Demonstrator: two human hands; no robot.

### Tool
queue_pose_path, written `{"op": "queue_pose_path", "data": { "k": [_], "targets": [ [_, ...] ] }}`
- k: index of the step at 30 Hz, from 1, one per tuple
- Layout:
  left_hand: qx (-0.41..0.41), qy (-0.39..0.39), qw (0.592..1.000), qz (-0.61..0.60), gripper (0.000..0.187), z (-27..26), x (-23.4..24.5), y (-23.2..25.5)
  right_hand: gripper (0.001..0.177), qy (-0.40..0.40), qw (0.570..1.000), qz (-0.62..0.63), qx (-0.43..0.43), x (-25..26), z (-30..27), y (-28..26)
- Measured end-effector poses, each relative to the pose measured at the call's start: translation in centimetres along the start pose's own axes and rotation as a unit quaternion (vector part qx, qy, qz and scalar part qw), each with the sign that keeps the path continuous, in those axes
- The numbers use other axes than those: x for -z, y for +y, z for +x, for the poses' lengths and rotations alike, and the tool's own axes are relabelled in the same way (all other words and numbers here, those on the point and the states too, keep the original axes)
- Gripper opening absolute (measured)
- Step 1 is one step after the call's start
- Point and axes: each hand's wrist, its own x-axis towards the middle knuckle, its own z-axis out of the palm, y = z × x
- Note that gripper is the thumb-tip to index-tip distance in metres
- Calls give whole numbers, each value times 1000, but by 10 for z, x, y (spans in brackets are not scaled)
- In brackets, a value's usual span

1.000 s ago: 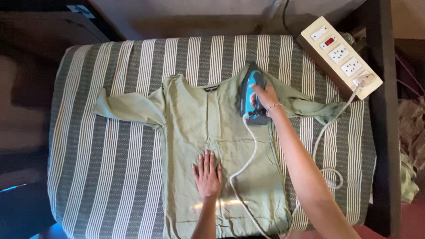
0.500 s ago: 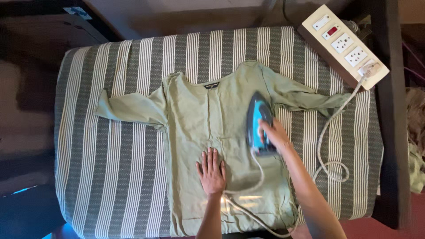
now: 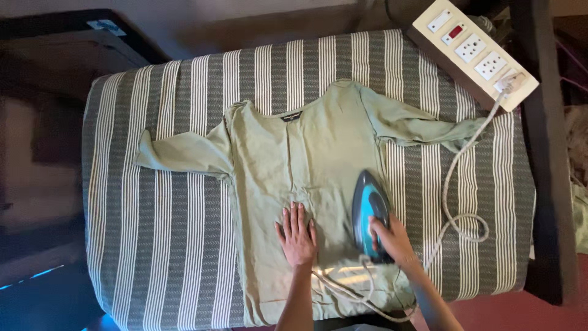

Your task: The person irons a light green long-sleeved shirt on a striped bed. They smooth the fabric with their hands and use a blue electric iron to press the sleeves and the main body of the shirt, flipping it over to iron both sides.

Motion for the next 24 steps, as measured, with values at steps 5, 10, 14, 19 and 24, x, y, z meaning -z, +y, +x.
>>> {"op": "queue_pose_path", "data": {
  "k": [5, 10, 14, 19, 24],
  "targets": [
    [-4, 2, 1000, -5, 56, -3, -2, -1, 23, 13, 999, -25, 19, -15, 84, -56],
    [-1, 1, 1000, -3, 56, 0, -3, 0, 29, 46, 994, -72, 65, -24, 126, -83],
    [4, -10, 1000, -14, 56, 0, 1, 0, 26, 2, 998, -47, 41, -1, 67, -39],
    [-7, 3, 1000, -13, 56, -1, -1, -1, 19, 60, 998, -5, 6, 13, 28, -12],
    [-2, -6, 1000, -22, 56, -1, 0, -2, 25, 34, 999, -21, 29, 9, 97, -55]
  ]
}}
